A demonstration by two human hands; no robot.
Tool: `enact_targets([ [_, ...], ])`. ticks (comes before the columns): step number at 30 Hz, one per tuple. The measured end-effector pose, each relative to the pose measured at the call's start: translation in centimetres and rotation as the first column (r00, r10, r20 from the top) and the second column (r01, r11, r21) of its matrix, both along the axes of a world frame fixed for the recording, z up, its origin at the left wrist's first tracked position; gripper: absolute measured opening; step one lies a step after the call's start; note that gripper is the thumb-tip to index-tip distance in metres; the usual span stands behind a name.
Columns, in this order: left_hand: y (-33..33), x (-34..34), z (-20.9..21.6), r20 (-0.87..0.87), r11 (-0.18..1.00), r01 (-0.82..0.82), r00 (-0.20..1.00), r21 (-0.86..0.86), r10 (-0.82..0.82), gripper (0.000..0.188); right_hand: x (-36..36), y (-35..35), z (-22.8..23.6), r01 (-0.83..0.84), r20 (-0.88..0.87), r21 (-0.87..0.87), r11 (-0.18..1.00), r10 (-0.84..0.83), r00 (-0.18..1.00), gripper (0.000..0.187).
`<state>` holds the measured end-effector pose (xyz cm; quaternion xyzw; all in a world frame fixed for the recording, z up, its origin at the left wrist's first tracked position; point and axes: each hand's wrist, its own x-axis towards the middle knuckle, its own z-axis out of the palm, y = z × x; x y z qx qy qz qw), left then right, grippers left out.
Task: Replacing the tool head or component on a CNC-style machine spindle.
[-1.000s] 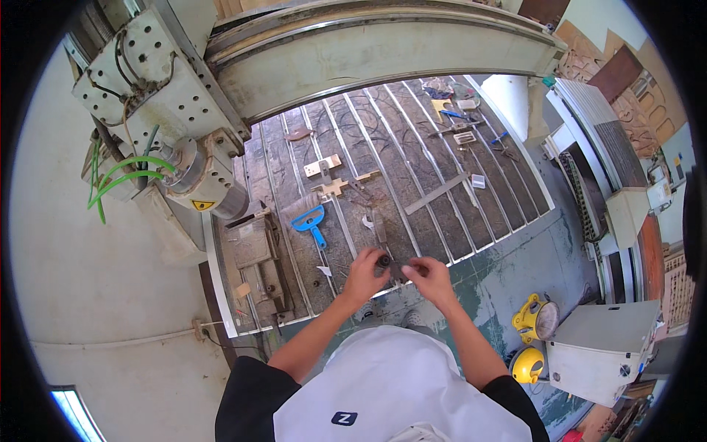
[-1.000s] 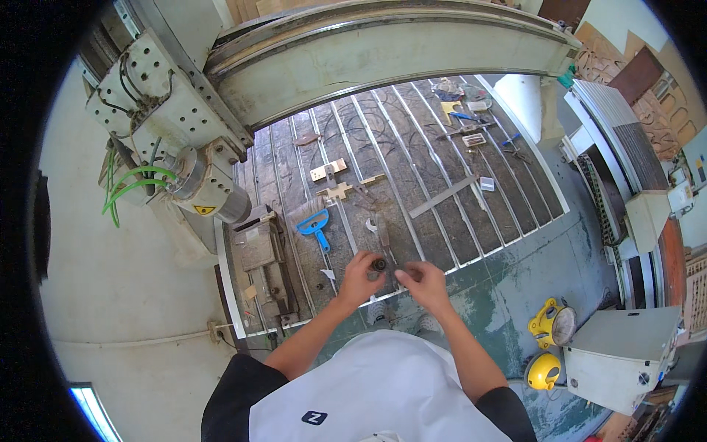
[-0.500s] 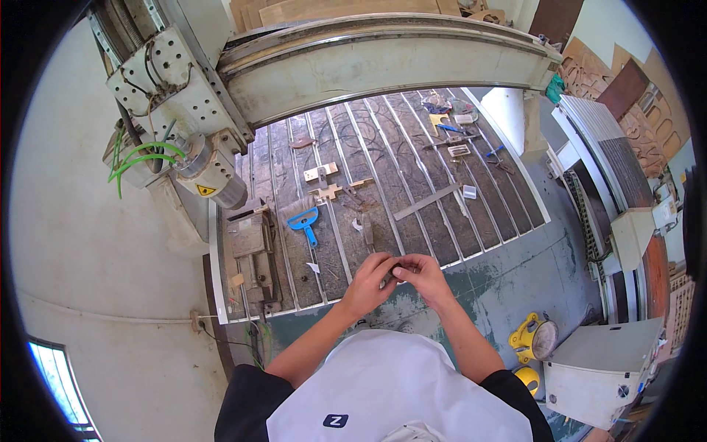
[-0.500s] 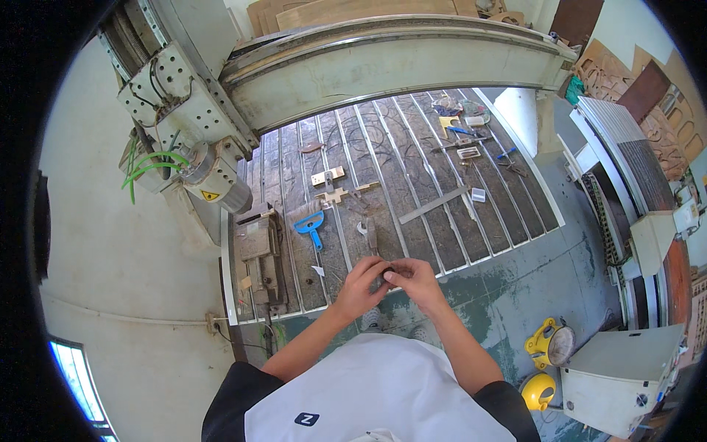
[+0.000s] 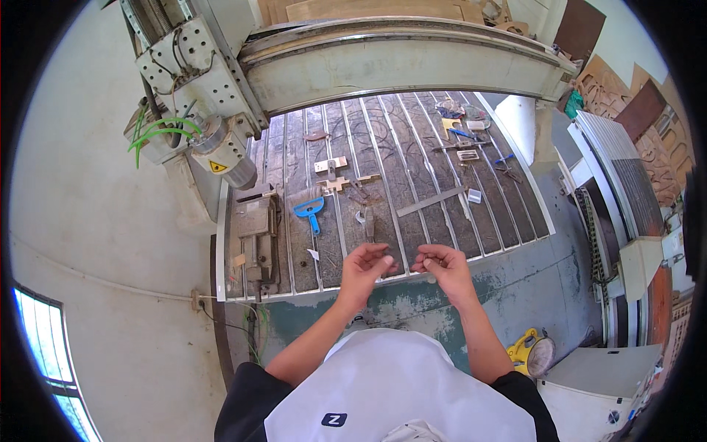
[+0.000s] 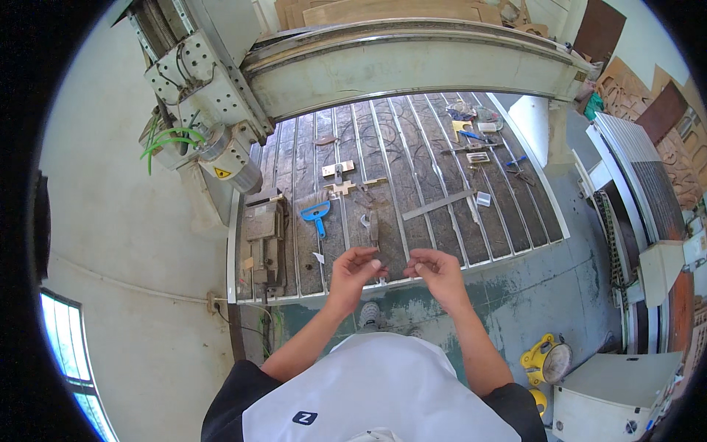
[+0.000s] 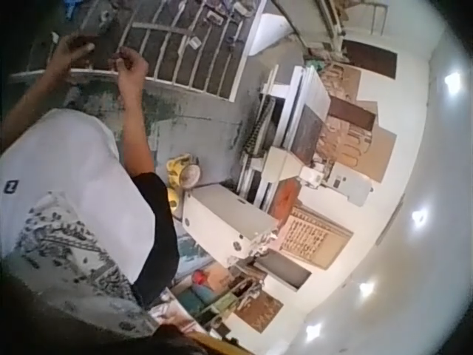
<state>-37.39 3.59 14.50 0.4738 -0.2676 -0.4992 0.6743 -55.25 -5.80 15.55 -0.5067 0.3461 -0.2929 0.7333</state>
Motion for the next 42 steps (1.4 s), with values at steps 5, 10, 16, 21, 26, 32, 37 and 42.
enact_targets([
  [5, 0.5, 0.0, 1.2, -0.423, 1.000, 0.027, 0.906, 0.001, -0.024, 0.016, 0.2, 1.2, 3.2, 0.085, 0.045, -0.221, 0.972, -0.076, 0.996, 0.024],
  [10, 1.2, -0.4, 2.0, -0.486, 1.000, 0.020, 0.874, 0.005, -0.015, 0.015, 1.4, 2.0, 5.5, 0.002, -0.102, -0.849, 0.528, -0.168, 0.980, 0.019],
  [16, 1.7, -0.5, 2.5, -0.461, 1.000, -0.013, 0.887, -0.027, -0.001, 0.015, 2.9, 3.3, 6.0, -0.121, -0.214, -0.735, 0.667, -0.058, 0.975, 0.011],
  [21, 2.5, -0.9, 3.3, -0.205, 0.986, -0.148, 0.970, -0.077, 0.130, 0.012, 3.7, 3.6, 5.6, -0.110, -0.217, -0.721, 0.684, -0.073, 0.973, 0.010],
  [26, 3.9, -1.1, 2.6, 0.048, 0.945, -0.288, 0.953, -0.157, 0.299, 0.019, 4.7, 4.3, 5.4, -0.128, -0.259, -0.645, 0.753, -0.058, 0.964, 0.010],
  [32, 5.3, -0.4, 2.0, 0.112, 0.911, -0.390, 0.907, -0.138, 0.405, 0.019, 6.2, 5.1, 4.7, -0.218, -0.244, -0.650, 0.728, 0.072, 0.967, 0.010],
  [37, 6.7, 0.1, 1.3, 0.194, 0.877, -0.467, 0.856, -0.110, 0.480, 0.018, 8.9, 5.6, 3.5, -0.171, -0.225, -0.331, 0.928, 0.098, 0.969, 0.025],
  [42, 7.5, 4.7, -0.9, 0.307, 0.823, -0.567, 0.780, -0.024, 0.546, 0.021, 14.6, 5.4, 1.2, -0.314, -0.321, -0.496, 0.810, 0.165, 0.933, 0.031],
])
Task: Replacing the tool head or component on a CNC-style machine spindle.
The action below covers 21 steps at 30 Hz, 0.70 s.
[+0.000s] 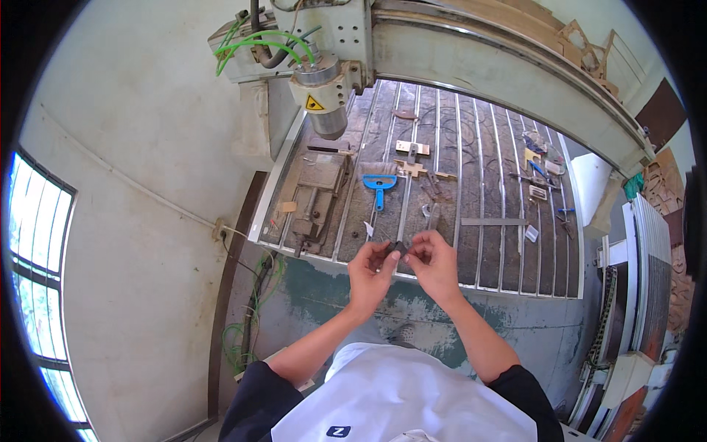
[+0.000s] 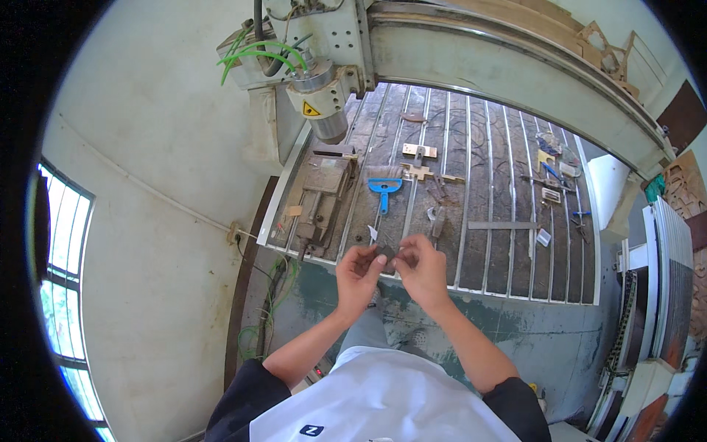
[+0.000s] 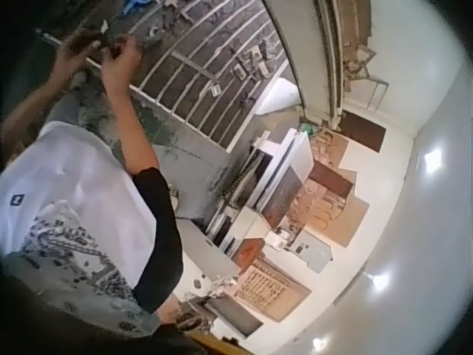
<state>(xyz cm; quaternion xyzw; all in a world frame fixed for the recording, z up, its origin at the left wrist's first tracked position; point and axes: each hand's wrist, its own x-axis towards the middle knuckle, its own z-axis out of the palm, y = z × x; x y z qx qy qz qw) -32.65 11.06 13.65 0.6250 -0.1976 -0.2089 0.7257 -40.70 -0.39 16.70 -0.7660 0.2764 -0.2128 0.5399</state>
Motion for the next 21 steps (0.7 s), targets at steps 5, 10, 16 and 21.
enact_targets([
  [5, -1.4, 8.8, -2.7, -0.024, 0.998, -0.034, 0.999, 0.058, 0.035, 0.017, 9.4, -1.1, -4.0, -0.050, 0.052, 0.008, 0.999, 0.049, 0.997, 0.031],
  [10, -5.3, 20.3, -7.2, 0.153, 0.974, -0.086, 0.987, 0.211, 0.054, 0.024, 21.5, -3.8, -9.6, 0.038, 0.021, -0.062, 0.997, -0.037, 0.999, 0.033],
  [16, -11.1, 30.5, -11.0, 0.203, 0.914, -0.202, 0.970, 0.352, 0.136, 0.038, 32.8, -7.6, -16.6, 0.236, 0.155, -0.225, 0.945, -0.205, 0.967, 0.021],
  [21, -12.1, 33.9, -11.4, 0.264, 0.933, -0.203, 0.956, 0.296, 0.125, 0.036, 35.8, -9.0, -16.4, 0.173, 0.072, -0.161, 0.972, -0.164, 0.984, 0.026],
])
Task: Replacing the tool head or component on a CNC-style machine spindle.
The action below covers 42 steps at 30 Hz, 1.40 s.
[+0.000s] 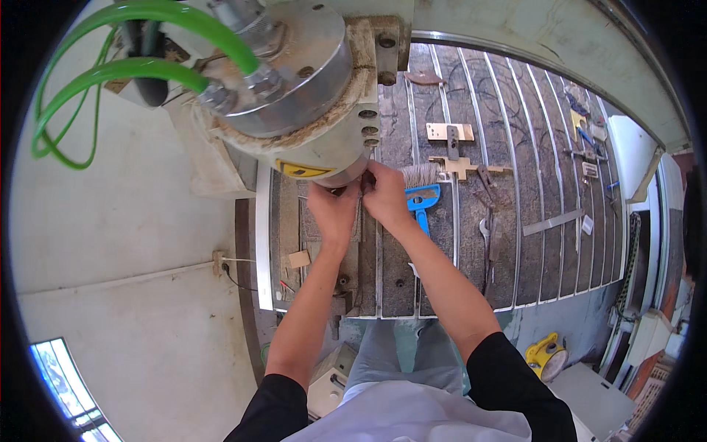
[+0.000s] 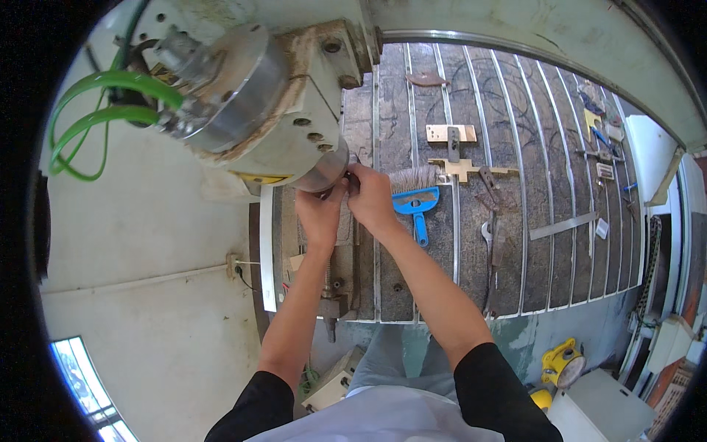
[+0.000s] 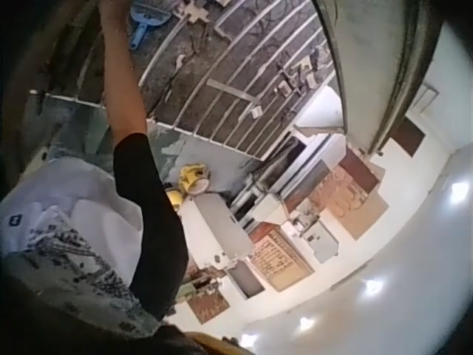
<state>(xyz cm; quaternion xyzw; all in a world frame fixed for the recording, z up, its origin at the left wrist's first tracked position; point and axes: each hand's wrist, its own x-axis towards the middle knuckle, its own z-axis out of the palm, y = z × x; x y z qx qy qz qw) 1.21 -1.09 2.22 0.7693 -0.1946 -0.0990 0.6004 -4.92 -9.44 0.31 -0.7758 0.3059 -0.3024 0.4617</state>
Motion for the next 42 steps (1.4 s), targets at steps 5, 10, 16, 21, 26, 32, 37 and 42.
enact_targets([
  [5, 0.2, 1.2, -0.6, 0.266, 0.998, 0.047, 0.962, 0.035, -0.055, 0.037, 1.1, -0.5, -0.7, -0.073, 0.198, 0.159, 0.985, 0.041, 0.979, 0.027],
  [10, 0.4, 1.8, -1.9, 0.301, 0.990, 0.105, 0.951, -0.089, -0.074, 0.042, 1.6, -0.8, -2.1, -0.114, 0.251, 0.140, 0.984, 0.076, 0.965, 0.029],
  [16, 0.8, 1.8, -1.5, 0.194, 0.983, 0.088, 0.979, -0.164, -0.055, 0.043, 1.9, -0.1, -1.3, -0.149, 0.272, 0.072, 0.986, 0.125, 0.954, 0.031],
  [21, 0.7, 2.4, -2.5, 0.149, 0.976, 0.097, 0.986, -0.193, -0.069, 0.042, 2.3, -0.6, -1.7, -0.168, 0.250, 0.138, 0.976, 0.129, 0.959, 0.033],
  [26, 2.6, 4.4, -3.8, 0.141, 0.973, 0.198, 0.973, -0.119, -0.180, 0.040, 2.3, -0.9, -1.6, -0.240, 0.245, 0.252, 0.937, 0.179, 0.953, 0.033],
  [32, 2.6, 5.0, -4.3, 0.332, 0.965, 0.180, 0.913, 0.193, -0.237, 0.038, 2.1, -1.1, -1.1, -0.272, 0.271, 0.317, 0.909, 0.188, 0.944, 0.033],
  [37, 3.0, 5.3, -3.5, 0.238, 0.939, 0.283, 0.915, 0.195, -0.326, 0.037, 2.1, -1.4, -1.1, -0.262, 0.237, 0.213, 0.941, 0.210, 0.948, 0.033],
  [42, 3.2, 5.8, -3.3, 0.024, 0.922, 0.376, 0.925, 0.092, -0.380, 0.041, 2.1, -1.6, -0.7, -0.272, 0.266, 0.189, 0.944, 0.217, 0.939, 0.033],
])
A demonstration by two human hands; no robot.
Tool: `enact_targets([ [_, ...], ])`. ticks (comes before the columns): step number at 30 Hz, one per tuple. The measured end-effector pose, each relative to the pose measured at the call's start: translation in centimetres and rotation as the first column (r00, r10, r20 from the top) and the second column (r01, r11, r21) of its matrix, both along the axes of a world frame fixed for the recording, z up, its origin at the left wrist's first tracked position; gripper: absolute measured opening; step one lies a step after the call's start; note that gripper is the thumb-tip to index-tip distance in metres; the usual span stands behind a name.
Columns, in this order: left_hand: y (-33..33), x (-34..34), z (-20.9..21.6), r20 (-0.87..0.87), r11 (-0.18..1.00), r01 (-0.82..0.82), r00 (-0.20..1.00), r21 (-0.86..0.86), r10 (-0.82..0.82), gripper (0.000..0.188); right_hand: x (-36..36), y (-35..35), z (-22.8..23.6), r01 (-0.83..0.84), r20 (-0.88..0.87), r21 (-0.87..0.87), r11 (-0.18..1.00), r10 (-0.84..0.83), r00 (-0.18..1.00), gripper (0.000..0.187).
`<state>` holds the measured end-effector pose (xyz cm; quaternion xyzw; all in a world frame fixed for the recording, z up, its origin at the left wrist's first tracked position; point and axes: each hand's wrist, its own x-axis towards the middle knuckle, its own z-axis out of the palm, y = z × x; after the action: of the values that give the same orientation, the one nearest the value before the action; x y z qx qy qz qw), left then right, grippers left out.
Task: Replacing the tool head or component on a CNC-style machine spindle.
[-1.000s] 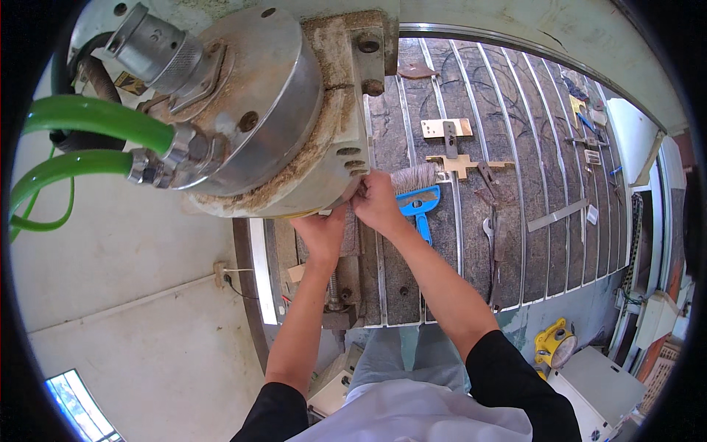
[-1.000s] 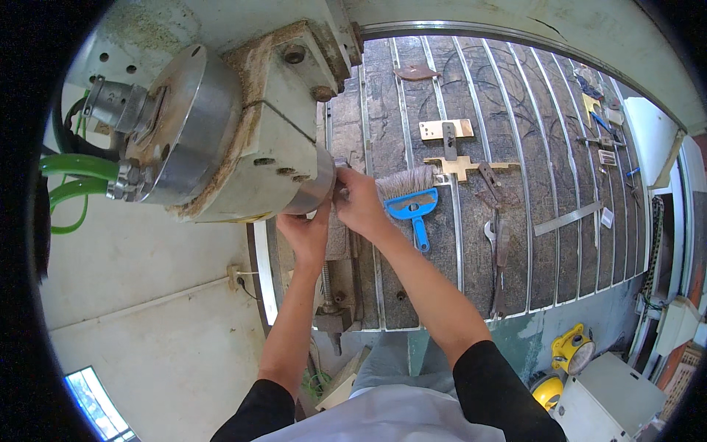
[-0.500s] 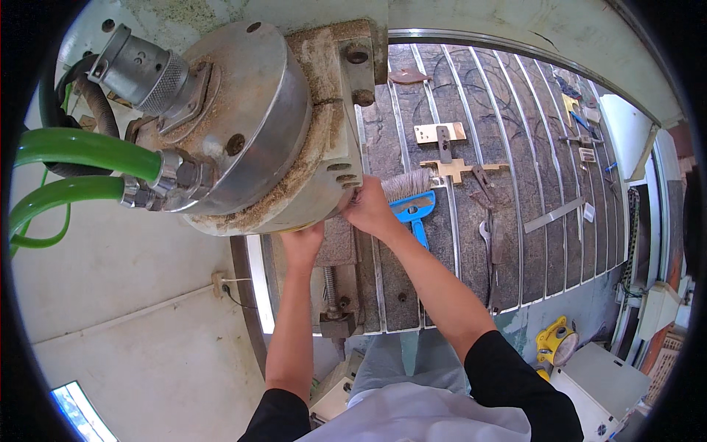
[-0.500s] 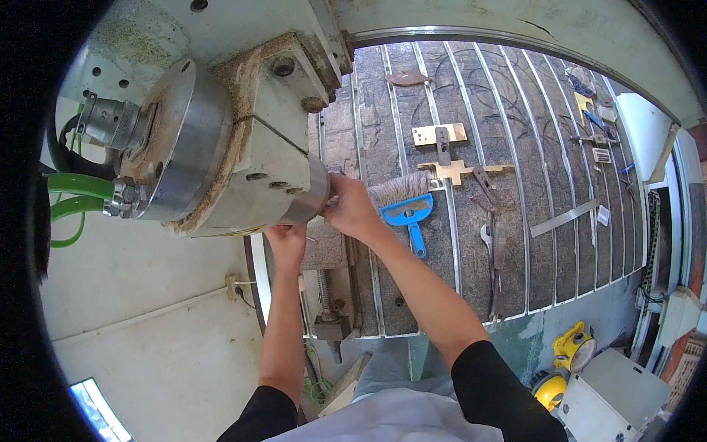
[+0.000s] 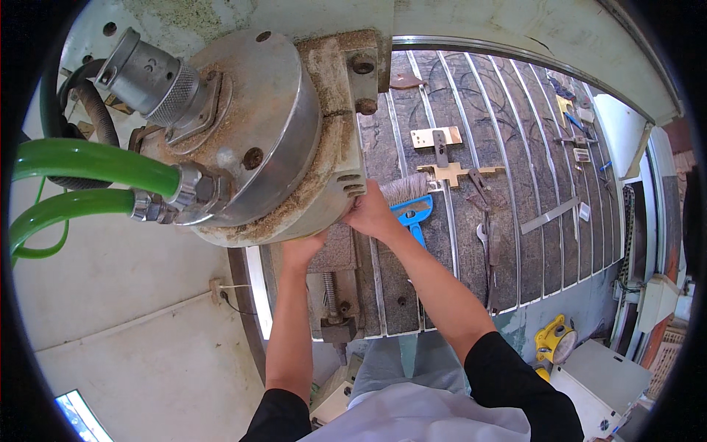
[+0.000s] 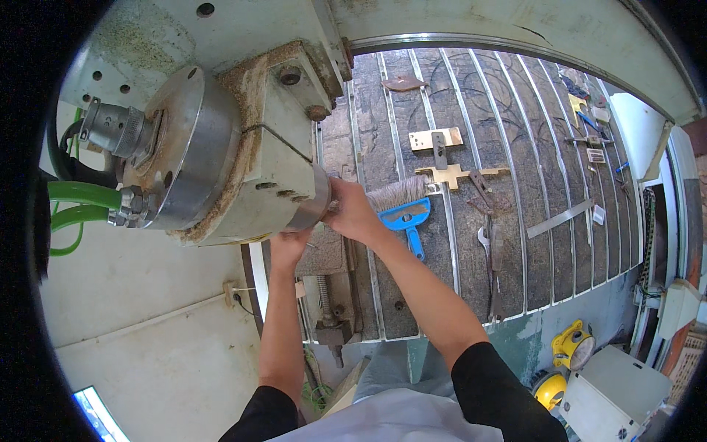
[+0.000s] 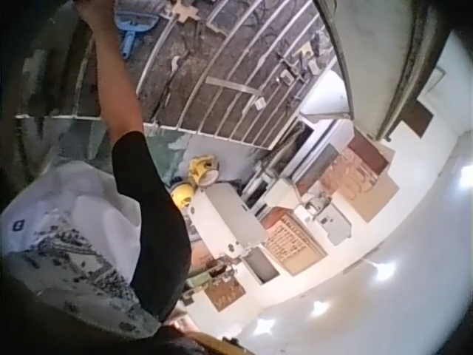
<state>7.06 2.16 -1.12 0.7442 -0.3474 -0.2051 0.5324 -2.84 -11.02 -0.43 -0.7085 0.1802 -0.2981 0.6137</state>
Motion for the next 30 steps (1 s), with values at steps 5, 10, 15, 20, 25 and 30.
enact_targets([
  [5, -0.1, -0.1, -1.3, 0.313, 0.980, -0.114, 0.948, 0.166, 0.057, 0.048, -0.1, -0.1, 0.5, -0.027, -0.030, 0.031, 0.999, 0.028, 0.999, 0.036],
  [10, -1.2, -1.8, -0.2, 0.026, 0.969, -0.248, 0.968, -0.006, 0.248, 0.049, -0.4, -0.3, 0.0, -0.063, -0.052, 0.093, 0.994, 0.068, 0.996, 0.035],
  [15, -1.0, -2.1, -0.6, 0.010, 0.958, -0.282, 0.959, -0.050, 0.283, 0.058, -0.2, 0.2, -0.7, -0.055, -0.038, 0.073, 0.996, 0.058, 0.998, 0.033],
  [20, -1.0, -2.1, -0.1, -0.054, 0.953, -0.296, 0.955, -0.059, 0.293, 0.062, 0.1, 0.2, -2.1, -0.014, 0.103, 0.111, 0.994, 0.003, 0.995, 0.036],
  [25, -1.0, -2.1, -0.1, -0.075, 0.948, -0.293, 0.955, -0.125, 0.286, 0.058, 0.2, 0.4, -2.6, -0.017, -0.047, 0.202, 0.979, 0.027, 0.999, 0.034],
  [30, -1.0, -2.0, -0.6, -0.077, 0.956, -0.270, 0.962, -0.112, 0.263, 0.053, 0.7, 1.3, -2.6, 0.114, 0.123, 0.301, 0.947, -0.157, 0.980, 0.033],
])
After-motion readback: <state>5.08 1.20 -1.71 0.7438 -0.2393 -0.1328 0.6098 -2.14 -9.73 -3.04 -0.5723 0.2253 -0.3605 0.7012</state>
